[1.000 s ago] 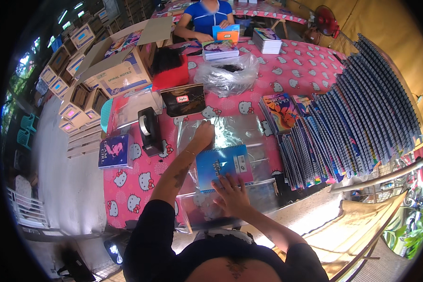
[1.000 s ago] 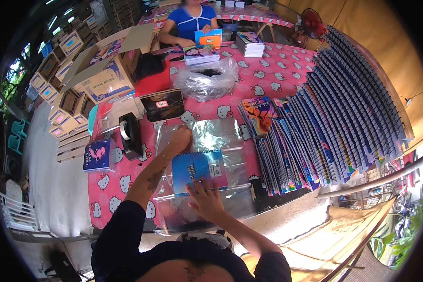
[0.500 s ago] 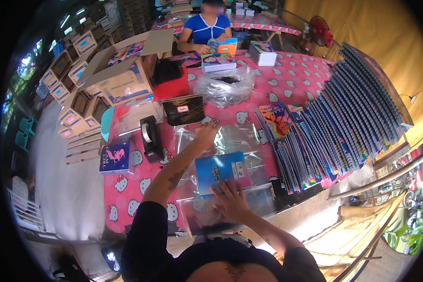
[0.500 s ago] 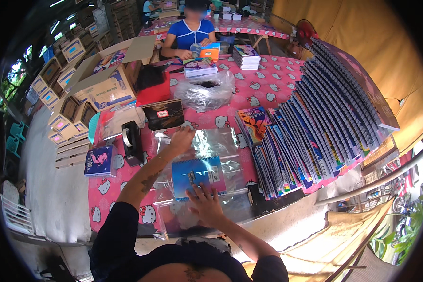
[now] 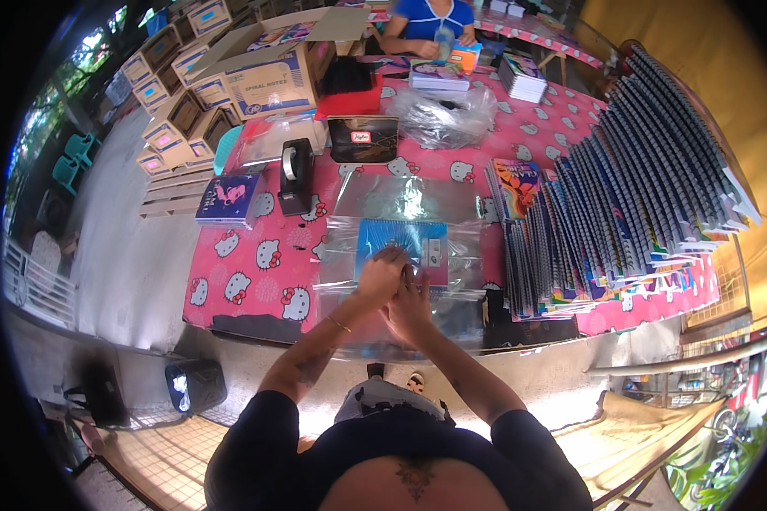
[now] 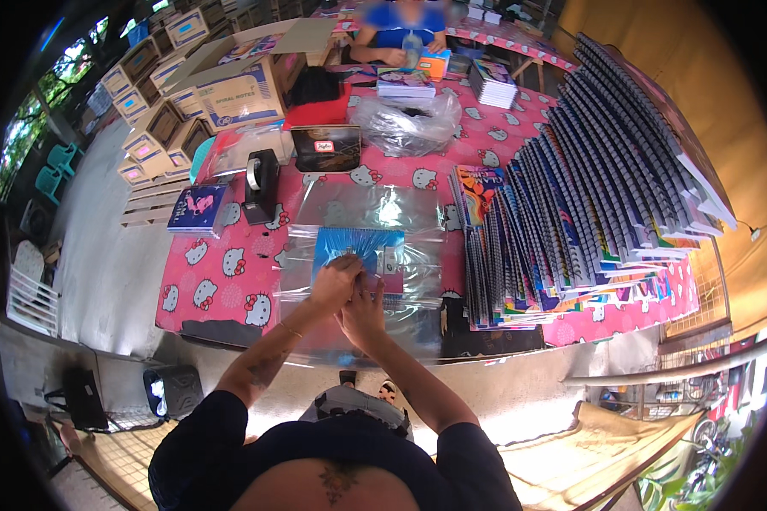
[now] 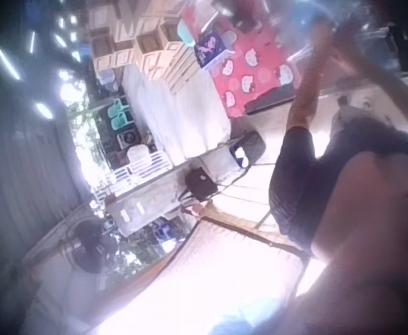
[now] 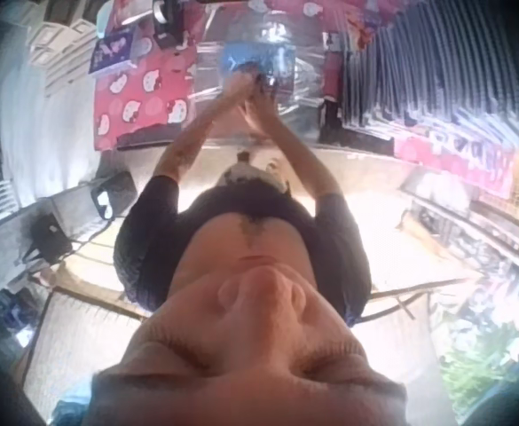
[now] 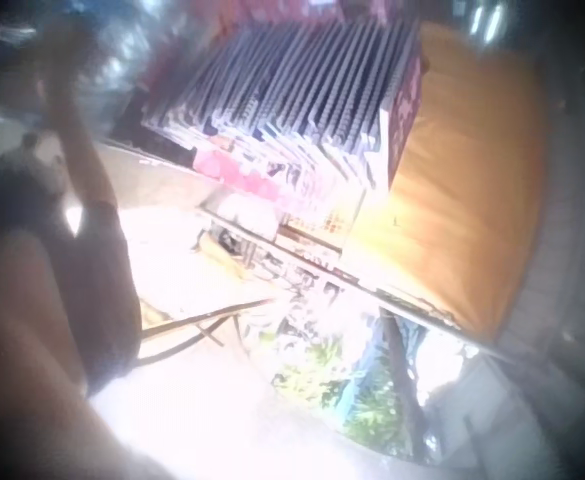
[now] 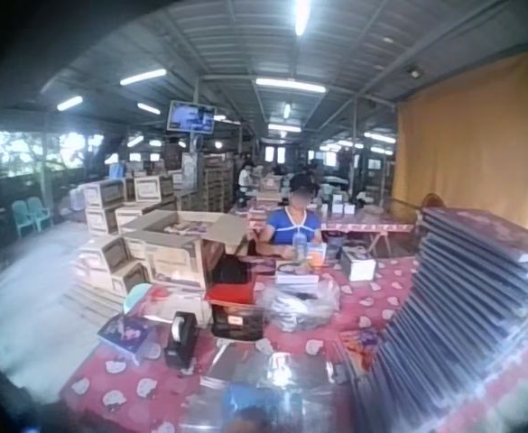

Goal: The person stacks notebooks, inserts them into plastic sleeves, and seals the sleeves using adhesive tape from a dispenser.

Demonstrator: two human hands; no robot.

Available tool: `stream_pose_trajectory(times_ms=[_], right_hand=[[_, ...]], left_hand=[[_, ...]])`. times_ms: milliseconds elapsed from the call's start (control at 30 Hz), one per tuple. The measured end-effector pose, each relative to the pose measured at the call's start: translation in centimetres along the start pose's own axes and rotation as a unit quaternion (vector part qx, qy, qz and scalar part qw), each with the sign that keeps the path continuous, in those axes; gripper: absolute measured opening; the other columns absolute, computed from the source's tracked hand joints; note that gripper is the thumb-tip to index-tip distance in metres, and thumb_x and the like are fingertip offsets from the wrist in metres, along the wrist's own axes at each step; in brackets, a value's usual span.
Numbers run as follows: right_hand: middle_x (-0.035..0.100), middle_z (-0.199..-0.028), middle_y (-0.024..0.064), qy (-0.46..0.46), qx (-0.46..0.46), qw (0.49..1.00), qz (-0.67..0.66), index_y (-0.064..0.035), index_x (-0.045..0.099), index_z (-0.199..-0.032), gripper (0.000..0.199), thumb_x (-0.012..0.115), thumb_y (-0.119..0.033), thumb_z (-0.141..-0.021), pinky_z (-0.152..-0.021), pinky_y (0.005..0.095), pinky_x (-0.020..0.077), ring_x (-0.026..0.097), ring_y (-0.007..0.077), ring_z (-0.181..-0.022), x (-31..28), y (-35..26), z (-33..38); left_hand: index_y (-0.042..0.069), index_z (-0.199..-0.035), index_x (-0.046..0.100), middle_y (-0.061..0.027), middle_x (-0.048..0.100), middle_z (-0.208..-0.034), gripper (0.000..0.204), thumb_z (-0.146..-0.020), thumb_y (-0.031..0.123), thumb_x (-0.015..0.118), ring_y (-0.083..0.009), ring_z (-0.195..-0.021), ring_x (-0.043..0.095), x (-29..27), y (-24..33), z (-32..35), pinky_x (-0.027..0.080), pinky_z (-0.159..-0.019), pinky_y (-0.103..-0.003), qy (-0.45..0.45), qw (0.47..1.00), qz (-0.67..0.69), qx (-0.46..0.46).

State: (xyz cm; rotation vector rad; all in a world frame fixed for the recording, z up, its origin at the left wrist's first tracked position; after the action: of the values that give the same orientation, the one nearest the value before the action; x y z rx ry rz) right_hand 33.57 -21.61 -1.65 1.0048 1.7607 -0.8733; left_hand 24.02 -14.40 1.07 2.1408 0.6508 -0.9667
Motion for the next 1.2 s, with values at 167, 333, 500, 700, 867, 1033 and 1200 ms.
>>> stream_pose_trajectory(times_ms=[167, 333, 500, 700, 867, 1033, 1200], right_hand=[[0.048, -0.138, 0.0225, 0.008, -0.020, 1.000, 0.004, -0.0053, 0.054, -0.134, 0.065, 0.071, -0.034, -0.079, -0.103, 0.0714, 0.0268, 0.041, 0.0394, -0.133, 0.6, 0.7, 0.2], [0.053, -0.127, 0.0218, 0.029, 0.070, 0.970, -0.229, -0.0104, 0.059, -0.126, 0.052, 0.069, -0.018, -0.076, -0.101, 0.0677, 0.0299, 0.047, 0.0429, -0.125, 1.5, 2.6, -0.8], [0.054, -0.127, 0.0177, 0.247, 0.074, 0.966, 0.012, -0.0137, 0.058, -0.126, 0.042, 0.057, -0.007, -0.084, -0.106, 0.0571, 0.0334, 0.045, 0.0349, -0.130, -6.7, 8.2, -5.4], [0.048, -0.135, 0.0142, -0.056, 0.159, 0.980, -0.107, -0.0158, 0.057, -0.131, 0.049, 0.061, -0.010, -0.083, -0.109, 0.0565, 0.0301, 0.044, 0.0363, -0.127, -4.2, 16.9, 1.3], [0.056, -0.126, 0.0088, 0.101, 0.030, 0.994, 0.024, -0.0079, 0.055, -0.129, 0.057, 0.074, -0.025, -0.077, -0.102, 0.0466, 0.0390, 0.052, 0.0283, -0.119, -10.7, 6.2, 0.2], [0.055, -0.108, 0.0081, -0.051, -0.084, 0.995, 0.005, -0.0015, 0.056, -0.124, 0.066, 0.077, -0.035, -0.072, -0.095, 0.0419, 0.0420, 0.054, 0.0251, -0.105, -3.5, 5.9, -0.8], [0.055, -0.110, 0.0079, -0.009, -0.123, 0.991, 0.050, 0.0017, 0.056, -0.124, 0.063, 0.071, -0.036, -0.077, -0.088, 0.0370, 0.0424, 0.054, 0.0224, -0.100, -4.1, 6.1, -0.6]], left_hand=[[0.001, -0.101, 0.067, -0.0184, 0.070, -0.103, 0.019, -0.084, 0.008, 0.061, -0.0327, -0.103, 0.067, 0.8, 0.5, 1.0, 0.055, -0.086, -0.041, 0.039, 0.999, -0.009, 0.004], [0.000, -0.100, 0.068, -0.0181, 0.070, -0.103, 0.017, -0.088, 0.009, 0.059, -0.0321, -0.104, 0.067, -1.1, 0.1, 0.2, 0.055, -0.088, -0.041, -0.067, 0.987, 0.097, -0.113], [0.000, -0.106, 0.067, -0.0184, 0.069, -0.111, 0.021, -0.090, 0.009, 0.058, -0.0326, -0.109, 0.065, 0.6, 0.1, 1.3, 0.053, -0.093, -0.041, -0.005, 0.999, -0.036, 0.001], [-0.002, -0.112, 0.064, -0.0201, 0.065, -0.118, 0.024, -0.090, 0.007, 0.056, -0.0336, -0.116, 0.061, 0.9, 0.0, 1.1, 0.049, -0.101, -0.041, -0.039, 0.999, -0.032, 0.011], [-0.003, -0.112, 0.063, -0.0198, 0.065, -0.120, 0.026, -0.089, 0.007, 0.057, -0.0331, -0.117, 0.060, 0.1, 0.5, 1.7, 0.048, -0.102, -0.041, -0.024, 0.998, -0.047, 0.038], [-0.002, -0.119, 0.061, -0.0198, 0.062, -0.125, 0.032, -0.091, 0.014, 0.057, -0.0337, -0.122, 0.056, -0.4, 0.0, 1.4, 0.044, -0.106, -0.042, -0.071, 0.996, -0.033, 0.035], [0.003, -0.137, 0.051, -0.0203, 0.050, -0.141, 0.052, -0.100, 0.039, 0.046, -0.0364, -0.128, 0.051, -4.1, -2.8, 5.9, 0.039, -0.108, -0.046, -0.026, 0.970, -0.238, -0.041]])
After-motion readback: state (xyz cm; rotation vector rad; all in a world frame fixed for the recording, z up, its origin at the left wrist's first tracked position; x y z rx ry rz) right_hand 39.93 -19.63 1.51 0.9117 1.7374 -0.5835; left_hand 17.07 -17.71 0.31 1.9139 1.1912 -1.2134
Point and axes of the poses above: each hand's wrist, its own z-axis away from the middle knuckle, its own x-axis out of the palm, y = z × x, the point moved 2 cm from there along -z, towards the middle knuckle
